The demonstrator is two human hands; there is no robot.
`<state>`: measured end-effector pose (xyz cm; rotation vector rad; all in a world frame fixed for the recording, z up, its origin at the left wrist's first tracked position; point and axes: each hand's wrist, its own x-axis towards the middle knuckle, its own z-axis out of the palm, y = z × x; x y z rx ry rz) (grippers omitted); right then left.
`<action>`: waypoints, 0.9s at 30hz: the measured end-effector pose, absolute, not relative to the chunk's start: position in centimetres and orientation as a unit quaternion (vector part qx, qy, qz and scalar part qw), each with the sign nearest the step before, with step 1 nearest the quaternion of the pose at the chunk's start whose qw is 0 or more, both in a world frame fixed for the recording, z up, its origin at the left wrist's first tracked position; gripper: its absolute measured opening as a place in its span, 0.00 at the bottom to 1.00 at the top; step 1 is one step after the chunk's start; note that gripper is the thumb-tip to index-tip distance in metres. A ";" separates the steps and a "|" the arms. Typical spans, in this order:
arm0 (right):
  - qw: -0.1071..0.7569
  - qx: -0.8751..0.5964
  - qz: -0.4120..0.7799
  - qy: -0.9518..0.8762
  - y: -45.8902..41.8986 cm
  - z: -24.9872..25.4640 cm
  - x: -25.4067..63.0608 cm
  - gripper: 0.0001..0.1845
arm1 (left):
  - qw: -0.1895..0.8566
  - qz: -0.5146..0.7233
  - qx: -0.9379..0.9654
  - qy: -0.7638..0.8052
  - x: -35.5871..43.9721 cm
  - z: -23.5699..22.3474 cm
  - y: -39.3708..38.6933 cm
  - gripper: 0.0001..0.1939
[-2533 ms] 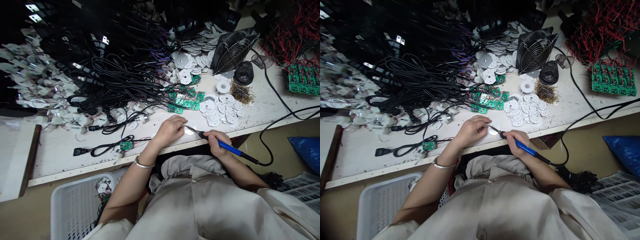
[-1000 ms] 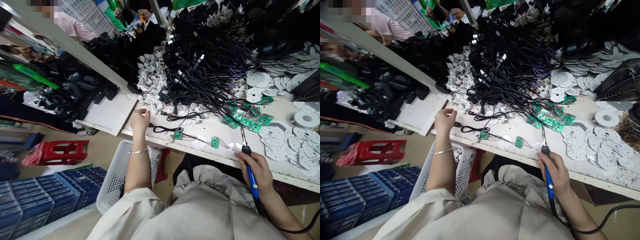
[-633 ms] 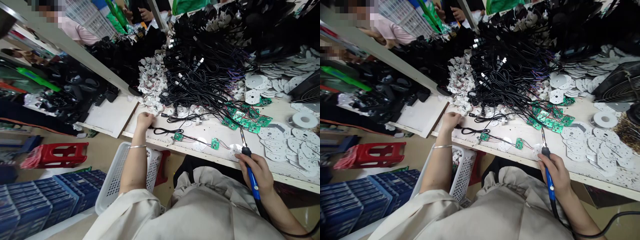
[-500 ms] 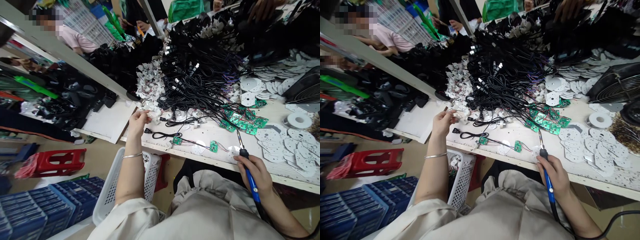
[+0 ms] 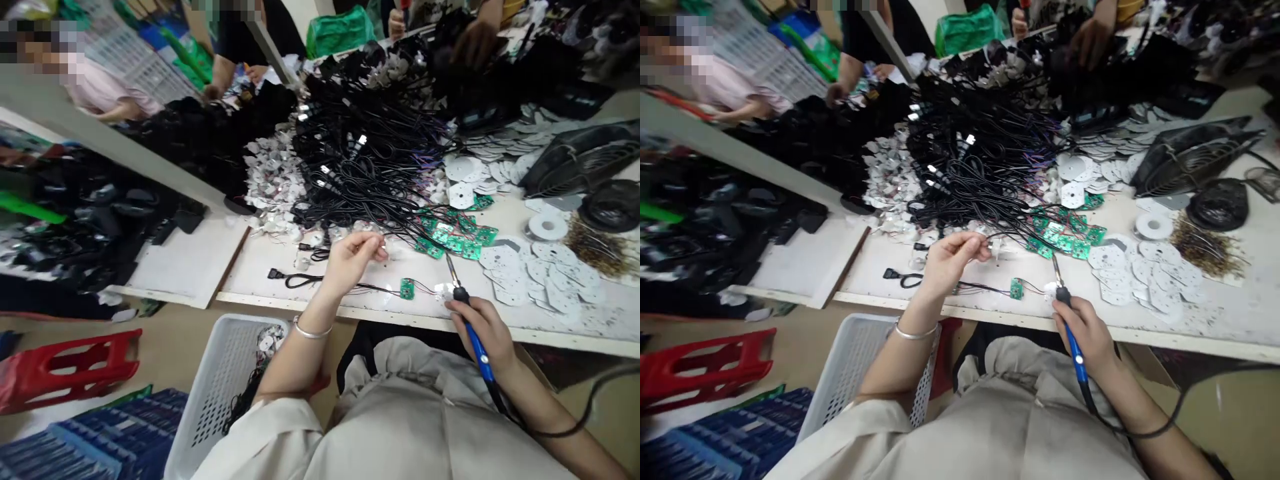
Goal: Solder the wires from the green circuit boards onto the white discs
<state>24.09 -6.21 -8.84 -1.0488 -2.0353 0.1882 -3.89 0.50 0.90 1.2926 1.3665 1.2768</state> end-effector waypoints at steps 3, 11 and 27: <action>0.415 -0.417 0.076 -0.805 -6.0 -8.4 23.8 0.19 | 0.336 0.485 0.581 0.560 -1.6 -1.5 0.5 0.17; 0.422 -0.425 0.075 -0.797 -5.7 -7.7 23.4 0.15 | 0.162 0.334 0.804 0.464 0.0 -2.9 0.4 0.15; 0.439 -0.454 0.115 -0.767 -5.6 -8.2 23.3 0.19 | 0.084 0.350 0.837 0.413 3.8 -4.3 -1.9 0.04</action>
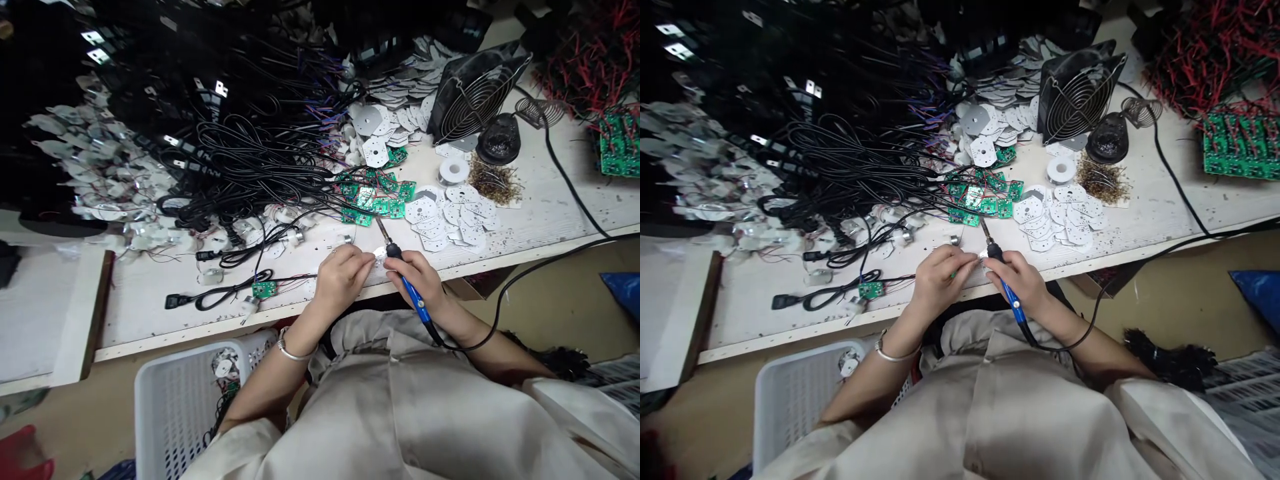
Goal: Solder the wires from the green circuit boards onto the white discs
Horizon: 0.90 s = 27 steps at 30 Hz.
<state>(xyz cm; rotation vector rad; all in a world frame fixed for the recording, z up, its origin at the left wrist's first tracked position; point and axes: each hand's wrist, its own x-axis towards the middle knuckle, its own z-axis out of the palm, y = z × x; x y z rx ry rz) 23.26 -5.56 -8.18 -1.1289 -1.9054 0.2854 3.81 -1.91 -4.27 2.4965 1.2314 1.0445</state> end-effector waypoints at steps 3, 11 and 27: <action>0.416 -0.474 0.119 -0.767 -5.6 -8.7 23.3 0.19 | 0.102 0.339 0.848 0.394 3.9 -4.2 -2.4 0.05; 0.337 -0.567 0.342 -0.669 -5.6 -8.1 22.6 0.13 | 0.148 0.330 0.859 0.362 3.5 -4.0 -2.6 0.03; 0.391 -0.504 0.146 -0.756 -5.6 -8.2 23.2 0.11 | 0.036 0.277 0.853 0.440 4.0 -5.0 -2.1 0.03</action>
